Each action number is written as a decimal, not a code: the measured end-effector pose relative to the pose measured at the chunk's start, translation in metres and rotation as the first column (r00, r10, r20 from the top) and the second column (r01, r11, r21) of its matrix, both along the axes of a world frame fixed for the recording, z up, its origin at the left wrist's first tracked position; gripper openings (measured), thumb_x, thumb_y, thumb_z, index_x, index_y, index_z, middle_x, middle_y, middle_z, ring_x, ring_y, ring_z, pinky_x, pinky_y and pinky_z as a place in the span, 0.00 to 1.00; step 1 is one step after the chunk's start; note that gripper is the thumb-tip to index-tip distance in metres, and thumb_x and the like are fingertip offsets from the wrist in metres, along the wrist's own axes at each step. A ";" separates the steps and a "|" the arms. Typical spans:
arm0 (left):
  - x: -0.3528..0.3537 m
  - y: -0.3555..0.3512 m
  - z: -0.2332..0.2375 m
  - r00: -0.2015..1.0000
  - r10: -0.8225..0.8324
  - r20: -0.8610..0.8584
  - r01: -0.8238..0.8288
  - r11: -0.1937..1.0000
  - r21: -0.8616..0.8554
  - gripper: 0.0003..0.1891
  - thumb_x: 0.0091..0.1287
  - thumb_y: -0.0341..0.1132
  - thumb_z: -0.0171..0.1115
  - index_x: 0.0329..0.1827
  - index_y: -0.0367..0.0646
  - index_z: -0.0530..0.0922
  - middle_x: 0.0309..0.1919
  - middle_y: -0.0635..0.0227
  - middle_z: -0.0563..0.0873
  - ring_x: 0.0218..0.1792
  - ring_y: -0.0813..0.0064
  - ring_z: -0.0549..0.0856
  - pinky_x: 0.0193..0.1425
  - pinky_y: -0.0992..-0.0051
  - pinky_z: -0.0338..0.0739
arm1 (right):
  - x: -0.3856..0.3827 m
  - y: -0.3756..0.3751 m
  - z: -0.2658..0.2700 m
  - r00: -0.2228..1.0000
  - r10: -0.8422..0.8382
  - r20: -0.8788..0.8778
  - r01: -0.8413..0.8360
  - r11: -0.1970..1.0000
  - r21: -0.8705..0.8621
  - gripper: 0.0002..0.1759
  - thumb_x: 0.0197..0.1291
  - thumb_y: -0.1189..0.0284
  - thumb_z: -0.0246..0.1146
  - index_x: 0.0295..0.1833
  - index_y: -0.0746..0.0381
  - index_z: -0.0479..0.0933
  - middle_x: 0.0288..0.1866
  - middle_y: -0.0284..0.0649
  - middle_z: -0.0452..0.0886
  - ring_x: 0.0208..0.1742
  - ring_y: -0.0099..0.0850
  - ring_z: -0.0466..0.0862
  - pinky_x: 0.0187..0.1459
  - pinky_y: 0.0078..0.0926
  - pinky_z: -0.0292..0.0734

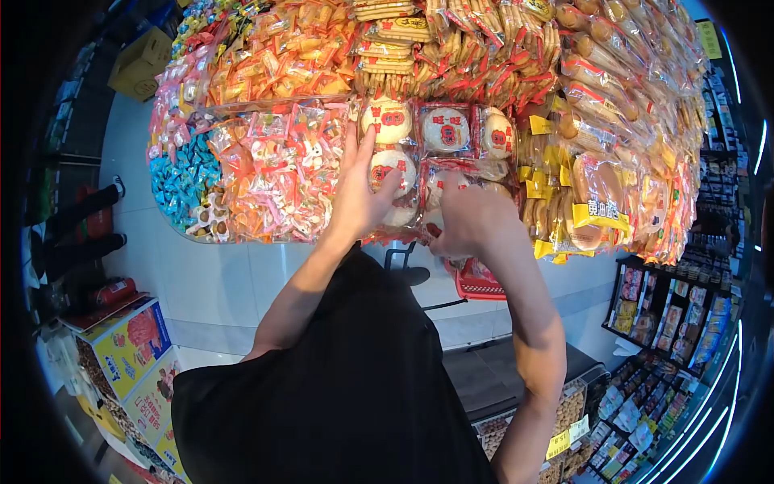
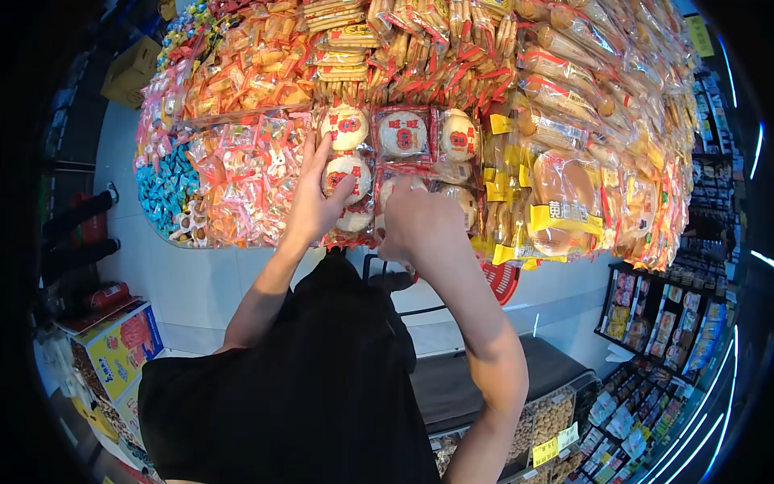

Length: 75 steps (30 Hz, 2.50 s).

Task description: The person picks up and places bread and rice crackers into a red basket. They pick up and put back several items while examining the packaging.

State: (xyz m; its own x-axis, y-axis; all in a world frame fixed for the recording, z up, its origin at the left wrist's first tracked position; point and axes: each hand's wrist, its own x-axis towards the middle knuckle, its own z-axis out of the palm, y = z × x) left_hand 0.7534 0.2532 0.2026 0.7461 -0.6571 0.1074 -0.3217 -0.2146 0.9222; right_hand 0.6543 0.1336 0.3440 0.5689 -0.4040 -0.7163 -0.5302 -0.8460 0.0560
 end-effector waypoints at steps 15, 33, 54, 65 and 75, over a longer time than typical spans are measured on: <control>0.002 0.008 0.018 0.980 0.086 0.181 -0.103 0.991 0.084 0.33 0.63 0.37 0.69 0.73 0.43 0.70 0.75 0.37 0.57 0.75 0.41 0.59 0.77 0.53 0.55 | -0.069 -0.003 0.061 0.782 -0.318 0.536 0.120 0.921 0.372 0.45 0.46 0.71 0.76 0.71 0.64 0.62 0.48 0.57 0.84 0.51 0.50 0.85 0.53 0.41 0.80; -0.027 0.027 0.072 0.619 -0.510 -0.597 0.219 0.842 -0.492 0.26 0.75 0.28 0.57 0.74 0.42 0.62 0.54 0.64 0.82 0.53 0.78 0.81 0.60 0.73 0.76 | -0.099 0.031 -0.030 -0.090 -0.983 -0.160 -0.195 -0.140 0.971 0.35 0.61 0.74 0.66 0.72 0.68 0.62 0.60 0.51 0.77 0.58 0.42 0.83 0.56 0.44 0.83; 0.012 0.030 0.059 0.860 -0.043 -0.509 -0.051 0.984 -0.169 0.26 0.68 0.25 0.65 0.68 0.37 0.68 0.52 0.59 0.81 0.47 0.77 0.84 0.48 0.77 0.81 | -0.104 0.069 -0.029 -0.480 -0.874 0.069 -0.082 0.123 0.989 0.27 0.59 0.81 0.66 0.64 0.68 0.67 0.52 0.46 0.80 0.51 0.34 0.83 0.54 0.34 0.82; 0.067 -0.042 0.008 0.965 0.222 -0.140 -0.229 0.973 -0.033 0.35 0.66 0.47 0.69 0.67 0.28 0.70 0.52 0.48 0.84 0.53 0.66 0.83 0.61 0.68 0.75 | -0.103 0.079 -0.033 -0.500 -0.866 0.025 -0.104 0.089 0.991 0.25 0.59 0.81 0.67 0.62 0.68 0.69 0.51 0.45 0.81 0.49 0.32 0.84 0.50 0.30 0.83; 0.051 -0.054 0.007 0.956 0.293 -0.002 -0.291 0.952 0.096 0.41 0.62 0.46 0.69 0.71 0.26 0.64 0.63 0.37 0.70 0.66 0.45 0.70 0.72 0.57 0.64 | -0.109 0.077 -0.038 -0.512 -0.859 0.026 -0.103 0.091 0.991 0.26 0.60 0.81 0.66 0.64 0.68 0.68 0.53 0.46 0.80 0.52 0.33 0.84 0.54 0.33 0.82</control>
